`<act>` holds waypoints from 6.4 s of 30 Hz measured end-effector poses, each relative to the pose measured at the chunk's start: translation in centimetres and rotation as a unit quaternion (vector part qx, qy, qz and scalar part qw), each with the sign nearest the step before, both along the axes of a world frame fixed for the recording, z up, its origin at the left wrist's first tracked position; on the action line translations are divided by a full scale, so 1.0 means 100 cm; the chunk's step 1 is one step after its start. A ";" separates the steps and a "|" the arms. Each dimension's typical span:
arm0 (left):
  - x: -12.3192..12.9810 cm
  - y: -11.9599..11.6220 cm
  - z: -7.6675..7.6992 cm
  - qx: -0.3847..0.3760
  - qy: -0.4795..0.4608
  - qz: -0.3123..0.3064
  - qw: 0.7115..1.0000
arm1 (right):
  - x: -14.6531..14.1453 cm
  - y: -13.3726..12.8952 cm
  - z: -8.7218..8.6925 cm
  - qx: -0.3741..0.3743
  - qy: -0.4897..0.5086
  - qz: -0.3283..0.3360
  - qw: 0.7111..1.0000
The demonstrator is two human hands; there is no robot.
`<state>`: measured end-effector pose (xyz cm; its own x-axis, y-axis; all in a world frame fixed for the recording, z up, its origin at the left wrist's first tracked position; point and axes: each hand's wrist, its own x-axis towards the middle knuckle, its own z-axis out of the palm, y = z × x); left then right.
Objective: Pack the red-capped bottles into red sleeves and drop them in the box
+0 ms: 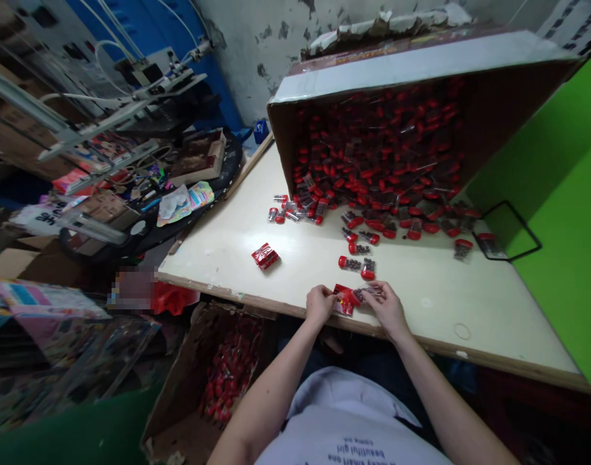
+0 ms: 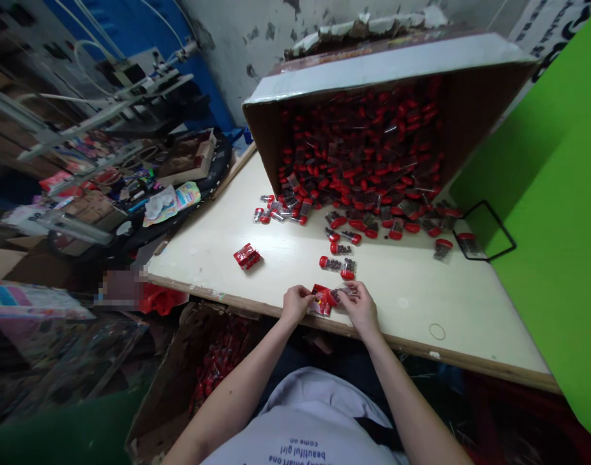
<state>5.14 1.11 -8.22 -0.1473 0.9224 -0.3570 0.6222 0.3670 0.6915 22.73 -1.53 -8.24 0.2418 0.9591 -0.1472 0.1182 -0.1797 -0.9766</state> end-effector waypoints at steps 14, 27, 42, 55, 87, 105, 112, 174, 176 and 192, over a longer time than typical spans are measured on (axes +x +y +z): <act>-0.006 -0.015 0.018 0.098 0.065 -0.075 0.990 | 0.004 -0.010 0.003 0.008 0.052 -0.025 0.998; -0.011 -0.012 0.006 0.062 -0.174 0.093 0.978 | -0.013 -0.013 0.016 -0.002 -0.107 0.000 0.994; -0.020 -0.025 0.052 -0.099 -0.596 0.215 0.768 | -0.041 -0.009 0.054 0.054 0.057 0.062 0.995; -0.042 -0.013 0.085 -0.016 -0.570 0.322 0.756 | -0.049 -0.018 0.091 0.105 0.096 0.026 0.989; -0.024 -0.041 0.091 0.055 -0.549 0.290 0.782 | -0.075 -0.021 0.086 -0.008 0.253 0.000 0.967; -0.026 -0.044 0.097 0.047 -0.558 0.280 0.780 | -0.076 -0.025 0.078 0.028 0.256 0.002 0.966; -0.021 -0.045 0.098 0.026 -0.588 0.284 0.757 | -0.079 -0.028 0.072 0.045 0.232 0.012 0.972; -0.020 -0.053 0.099 -0.021 -0.605 0.233 0.761 | -0.100 -0.039 0.070 0.001 0.256 -0.029 0.966; -0.023 -0.051 0.100 -0.017 -0.605 0.233 0.761 | -0.101 -0.038 0.069 0.004 0.258 -0.030 0.966; -0.037 -0.048 0.100 -0.024 -0.604 0.238 0.760 | -0.092 -0.045 0.069 0.012 0.235 0.077 0.969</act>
<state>1.48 -3.64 1.82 0.0020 0.8487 -0.5288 -0.6670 0.3951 0.6316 13.55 -5.99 -1.38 0.0078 0.9831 -0.1830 -0.3164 -0.1712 -0.9331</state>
